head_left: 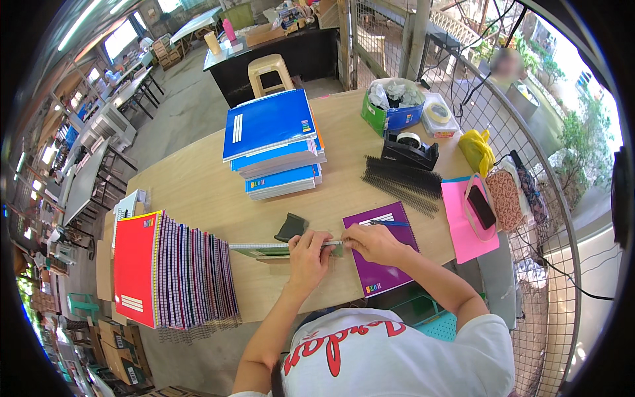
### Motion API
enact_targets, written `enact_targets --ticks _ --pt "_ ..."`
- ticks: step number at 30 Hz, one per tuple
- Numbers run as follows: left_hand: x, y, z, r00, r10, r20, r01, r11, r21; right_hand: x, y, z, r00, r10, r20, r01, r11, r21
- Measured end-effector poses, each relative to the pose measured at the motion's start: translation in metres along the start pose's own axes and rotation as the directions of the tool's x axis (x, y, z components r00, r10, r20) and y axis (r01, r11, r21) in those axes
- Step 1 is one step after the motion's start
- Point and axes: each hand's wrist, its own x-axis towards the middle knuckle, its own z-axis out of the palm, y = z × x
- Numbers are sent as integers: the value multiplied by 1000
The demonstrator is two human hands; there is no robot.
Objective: The person organizes spiral-bound notebooks by selecting individual notebooks from different colored stacks and placing them onto a single central pile, then uses shears to trim the ends of the spiral bindings on each notebook.
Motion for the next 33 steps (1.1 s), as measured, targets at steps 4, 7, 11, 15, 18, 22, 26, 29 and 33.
enact_targets --ticks 4,7,11,15,18,22,26,29,33 --pt "0 -2 2 1000 -1 -30 0 998 -63 1 -10 4 997 17 72 -9 994 -111" --pt "-3 -3 1 999 -16 -29 13 993 -114 3 -7 10 996 -84 -1 82 980 -184" --pt "-2 11 -13 991 99 89 -101 995 15 23 21 12 978 128 -165 -115 990 82" --pt "-20 10 -2 993 111 35 -111 994 -1 80 57 63 940 208 271 -161 969 -186" --pt "-21 13 -3 997 68 36 -69 997 28 131 56 125 825 340 452 -270 939 -212" --pt "-20 10 2 992 123 -17 -122 991 52 132 78 165 842 152 518 64 925 -374" --pt "-16 12 -21 996 77 -37 -73 992 99 117 59 74 870 146 470 -34 971 -238" --pt "-23 -10 -16 1000 5 -22 -2 993 121 64 87 -5 839 181 513 -430 798 422" --pt "-23 -18 -20 999 21 45 -27 988 149 41 46 -14 757 -37 652 -175 950 257"
